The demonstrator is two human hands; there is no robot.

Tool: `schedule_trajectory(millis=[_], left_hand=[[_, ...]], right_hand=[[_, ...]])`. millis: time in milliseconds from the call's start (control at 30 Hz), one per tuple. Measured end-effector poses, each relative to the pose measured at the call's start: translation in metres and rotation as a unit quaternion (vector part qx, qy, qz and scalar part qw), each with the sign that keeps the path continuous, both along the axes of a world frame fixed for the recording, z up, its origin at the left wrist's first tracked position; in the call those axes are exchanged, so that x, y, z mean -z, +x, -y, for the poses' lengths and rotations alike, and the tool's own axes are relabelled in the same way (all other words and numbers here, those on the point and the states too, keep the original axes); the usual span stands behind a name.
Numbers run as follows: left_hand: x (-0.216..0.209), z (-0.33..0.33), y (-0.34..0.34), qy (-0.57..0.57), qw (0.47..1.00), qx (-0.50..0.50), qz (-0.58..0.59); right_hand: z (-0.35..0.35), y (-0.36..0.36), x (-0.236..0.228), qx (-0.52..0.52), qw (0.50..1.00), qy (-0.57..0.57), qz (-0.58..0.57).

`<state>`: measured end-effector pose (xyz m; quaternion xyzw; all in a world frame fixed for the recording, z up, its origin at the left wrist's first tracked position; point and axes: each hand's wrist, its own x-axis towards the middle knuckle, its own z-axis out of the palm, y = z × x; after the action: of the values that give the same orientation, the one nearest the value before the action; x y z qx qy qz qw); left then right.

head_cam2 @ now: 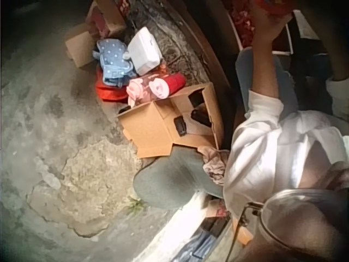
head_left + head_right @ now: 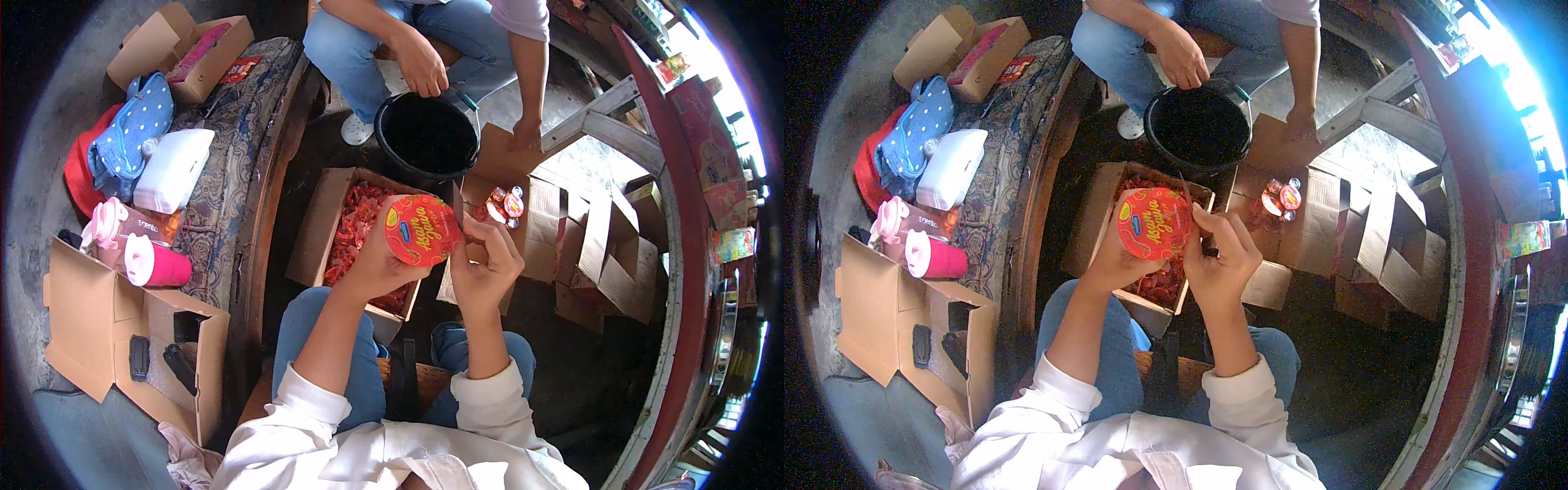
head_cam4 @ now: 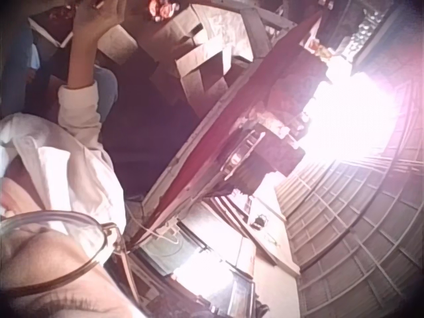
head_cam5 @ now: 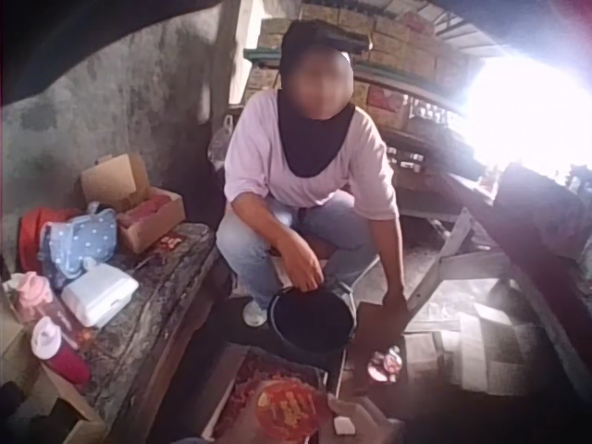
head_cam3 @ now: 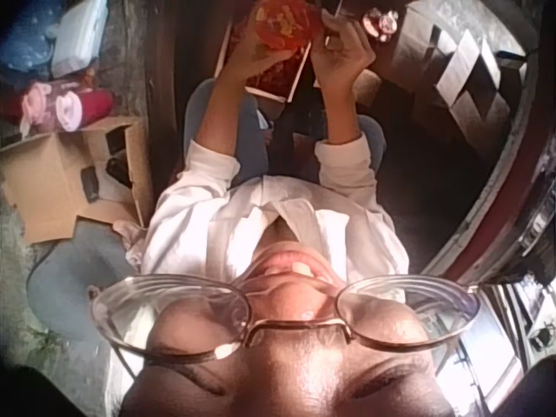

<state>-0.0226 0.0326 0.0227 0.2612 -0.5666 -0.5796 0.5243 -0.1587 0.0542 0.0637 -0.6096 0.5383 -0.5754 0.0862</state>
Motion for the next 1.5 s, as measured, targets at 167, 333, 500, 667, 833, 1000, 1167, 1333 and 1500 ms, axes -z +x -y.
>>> schedule_trajectory(millis=[167,333,500,667,833,1000,1167,1333,1500], left_hand=[[-0.002,0.001,-0.002,0.037,0.998,-0.041,-0.006],[0.000,0.006,0.004,-0.045,0.992,-0.102,0.064],[0.000,0.007,0.006,-0.038,0.991,-0.115,0.056],[-0.003,0.006,0.007,-0.023,0.992,-0.120,0.043],[-0.001,0.007,0.007,-0.043,0.988,-0.128,0.080],[0.002,0.007,0.007,-0.040,0.990,-0.114,0.079],[-0.001,0.004,0.003,-0.029,0.992,-0.092,0.075],[0.003,0.004,0.003,-0.047,0.991,-0.085,0.088],[-0.001,0.004,0.004,-0.076,0.984,-0.102,0.121]], right_hand=[[0.000,0.004,-0.001,0.013,0.999,-0.024,0.029],[0.000,0.008,-0.003,0.007,0.995,-0.081,-0.063],[0.001,-0.001,0.000,0.003,0.979,-0.116,-0.169],[-0.001,0.001,0.000,-0.008,0.978,-0.117,-0.174],[-0.001,0.001,0.001,0.000,0.976,-0.114,-0.184],[-0.001,0.000,0.002,0.006,0.974,-0.105,-0.198],[0.000,-0.003,0.001,0.011,0.975,-0.092,-0.202],[0.003,-0.005,0.002,-0.002,0.992,-0.068,-0.110],[0.001,-0.002,-0.002,-0.008,0.999,-0.045,-0.018]])
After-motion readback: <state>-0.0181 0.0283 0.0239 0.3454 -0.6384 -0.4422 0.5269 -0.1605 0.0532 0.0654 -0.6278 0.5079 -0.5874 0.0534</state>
